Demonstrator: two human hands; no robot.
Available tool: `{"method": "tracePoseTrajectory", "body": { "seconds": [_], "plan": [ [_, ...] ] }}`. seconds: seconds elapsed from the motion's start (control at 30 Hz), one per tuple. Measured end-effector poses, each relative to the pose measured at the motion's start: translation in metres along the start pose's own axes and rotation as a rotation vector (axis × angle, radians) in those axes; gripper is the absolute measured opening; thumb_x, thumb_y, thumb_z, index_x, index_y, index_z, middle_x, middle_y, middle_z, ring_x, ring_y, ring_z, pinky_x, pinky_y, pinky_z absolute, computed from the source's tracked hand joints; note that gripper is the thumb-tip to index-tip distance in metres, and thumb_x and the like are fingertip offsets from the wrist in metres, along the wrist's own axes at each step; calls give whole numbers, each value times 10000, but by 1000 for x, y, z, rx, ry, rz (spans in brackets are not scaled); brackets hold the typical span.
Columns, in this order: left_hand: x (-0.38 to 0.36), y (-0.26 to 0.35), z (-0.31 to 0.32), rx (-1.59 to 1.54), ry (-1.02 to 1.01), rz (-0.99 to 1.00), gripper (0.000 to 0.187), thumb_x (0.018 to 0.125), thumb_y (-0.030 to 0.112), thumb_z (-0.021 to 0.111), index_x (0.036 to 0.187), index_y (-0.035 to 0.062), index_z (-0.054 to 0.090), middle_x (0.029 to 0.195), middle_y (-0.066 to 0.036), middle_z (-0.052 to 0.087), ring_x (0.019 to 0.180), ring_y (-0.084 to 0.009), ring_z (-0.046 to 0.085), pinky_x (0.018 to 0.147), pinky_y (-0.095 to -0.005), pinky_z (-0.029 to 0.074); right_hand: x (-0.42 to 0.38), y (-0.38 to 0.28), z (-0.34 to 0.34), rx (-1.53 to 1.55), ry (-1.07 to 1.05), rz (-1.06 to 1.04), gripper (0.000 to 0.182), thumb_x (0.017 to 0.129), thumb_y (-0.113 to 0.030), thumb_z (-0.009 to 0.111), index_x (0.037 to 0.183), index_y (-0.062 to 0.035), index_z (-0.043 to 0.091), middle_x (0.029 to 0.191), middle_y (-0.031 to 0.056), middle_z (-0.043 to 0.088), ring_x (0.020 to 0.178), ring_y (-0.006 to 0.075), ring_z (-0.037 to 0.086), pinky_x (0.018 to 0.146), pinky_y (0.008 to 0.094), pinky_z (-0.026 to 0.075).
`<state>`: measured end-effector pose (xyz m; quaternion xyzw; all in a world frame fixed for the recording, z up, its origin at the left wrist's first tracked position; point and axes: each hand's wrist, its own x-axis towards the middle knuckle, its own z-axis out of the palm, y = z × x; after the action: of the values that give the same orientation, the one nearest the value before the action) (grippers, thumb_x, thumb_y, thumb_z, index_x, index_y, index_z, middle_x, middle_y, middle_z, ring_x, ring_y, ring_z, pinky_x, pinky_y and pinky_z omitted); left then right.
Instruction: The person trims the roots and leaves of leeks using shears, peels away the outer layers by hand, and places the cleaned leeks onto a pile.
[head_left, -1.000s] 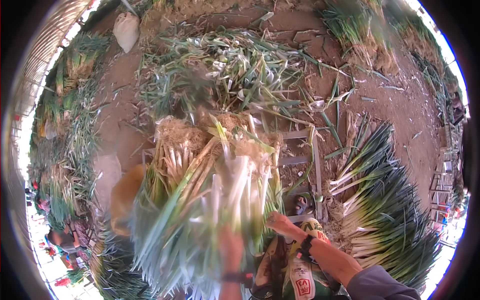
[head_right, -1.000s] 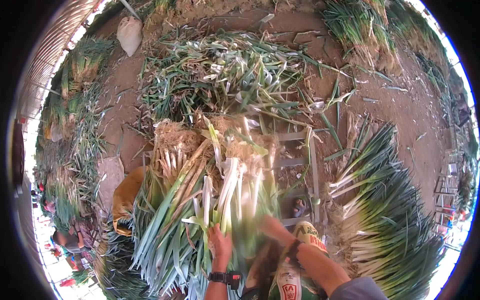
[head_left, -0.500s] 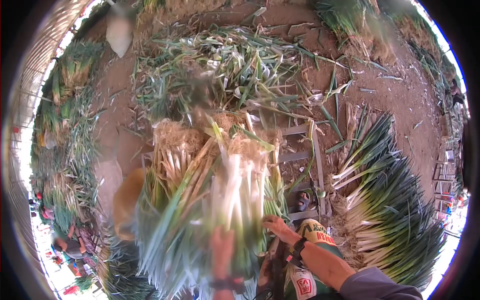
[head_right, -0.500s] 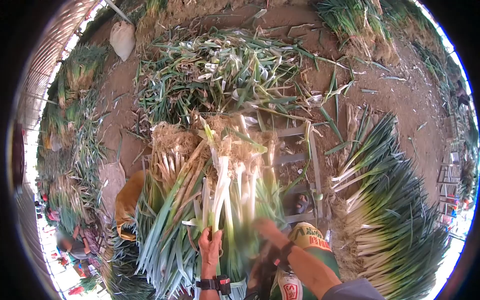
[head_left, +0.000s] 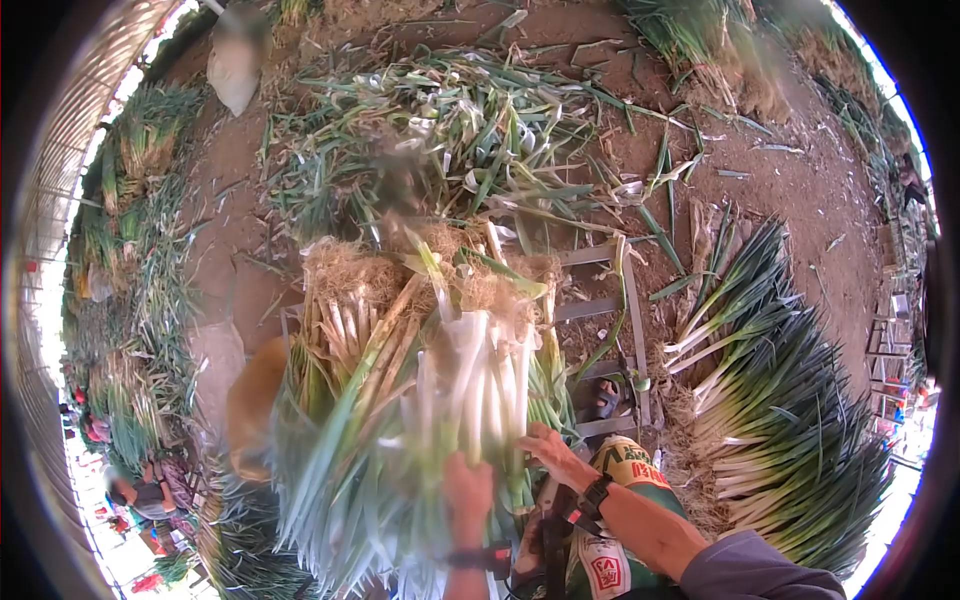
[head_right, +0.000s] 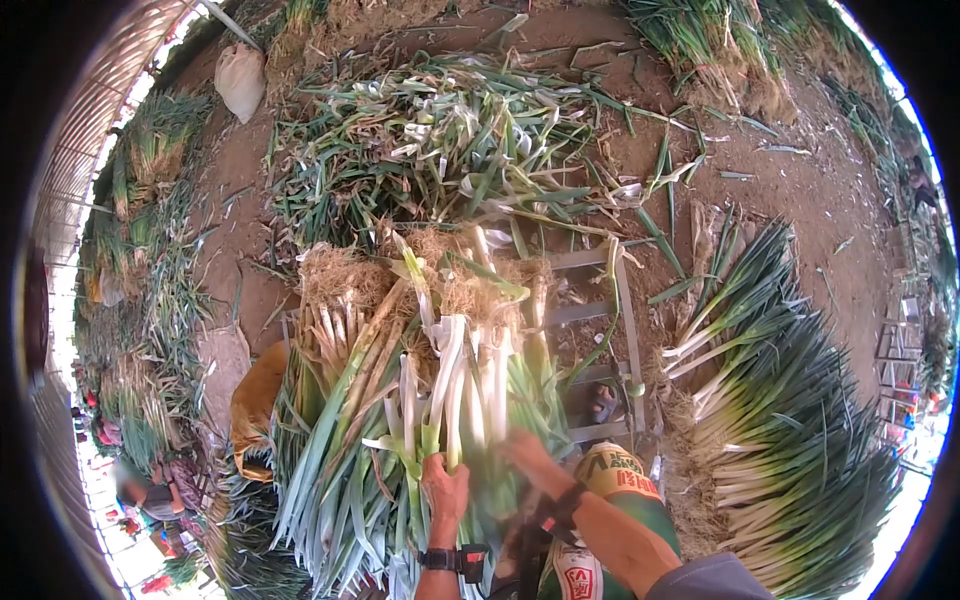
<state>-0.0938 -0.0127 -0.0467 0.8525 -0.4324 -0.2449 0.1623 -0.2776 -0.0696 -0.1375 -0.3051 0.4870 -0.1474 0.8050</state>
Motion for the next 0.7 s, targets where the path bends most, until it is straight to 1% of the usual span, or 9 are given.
{"method": "tracePoseTrajectory", "body": {
  "seconds": [0.13,0.23,0.27,0.33,0.4,0.47,0.57,0.67,0.7],
  "plan": [
    [3,-6,17,13,8,-41,315,772,105,664,1032,-58,595,996,-230,622,939,-412,600,861,-466,481,-16,-12,14,-35,12,-104,306,893,-183,695,1164,-44,662,1147,63,642,944,202,646,789,359,532],
    [1,-9,7,-142,-54,-147,332,764,77,666,1068,-38,601,1070,-250,626,976,-421,602,867,-481,474,-18,-39,29,135,-13,81,306,882,-123,703,1176,-39,677,1117,76,675,965,203,650,796,360,527],
    [-1,-8,4,-122,-91,-111,347,771,81,670,1095,-26,605,1090,-248,630,996,-420,605,883,-478,476,-17,-48,34,241,-26,185,313,877,-104,708,1181,-35,681,1107,82,687,972,202,651,795,358,526],
    [-6,-6,-6,-84,-161,-47,379,786,88,679,1149,-2,615,1131,-243,639,1035,-418,612,916,-471,482,-20,-57,43,146,-75,-13,310,874,-212,745,1117,-21,716,1000,77,710,831,156,644,672,307,495],
    [-11,0,-7,-114,-188,85,418,767,91,659,1178,25,625,1157,-246,629,1080,-438,589,967,-491,457,-16,-59,53,160,-91,-67,330,861,-257,779,1060,3,736,927,79,720,753,130,637,596,280,472],
    [-7,21,-27,-185,-257,236,443,782,116,667,1221,70,633,1172,-225,637,1103,-433,582,992,-497,445,-8,-50,57,230,-82,27,327,841,-241,803,1012,31,743,892,88,718,737,128,633,574,278,459],
    [-7,1,-29,-270,-317,129,406,803,127,689,1202,77,634,1158,-207,643,1079,-415,589,983,-484,450,4,-33,53,174,-97,126,306,830,-227,817,956,45,753,852,98,717,714,136,637,569,285,455],
    [-6,10,-55,-119,-243,118,400,822,179,738,1185,38,646,1187,-189,635,1133,-394,567,990,-472,449,4,-40,60,118,-66,83,262,839,-205,810,940,31,762,830,97,720,690,151,646,579,300,467],
    [-8,10,-52,-76,-134,93,385,820,163,736,1167,26,638,1168,-191,634,1121,-393,567,977,-475,447,0,-46,61,124,-77,53,232,837,-171,793,946,31,763,868,99,730,712,151,654,607,298,476]
  ]
}}
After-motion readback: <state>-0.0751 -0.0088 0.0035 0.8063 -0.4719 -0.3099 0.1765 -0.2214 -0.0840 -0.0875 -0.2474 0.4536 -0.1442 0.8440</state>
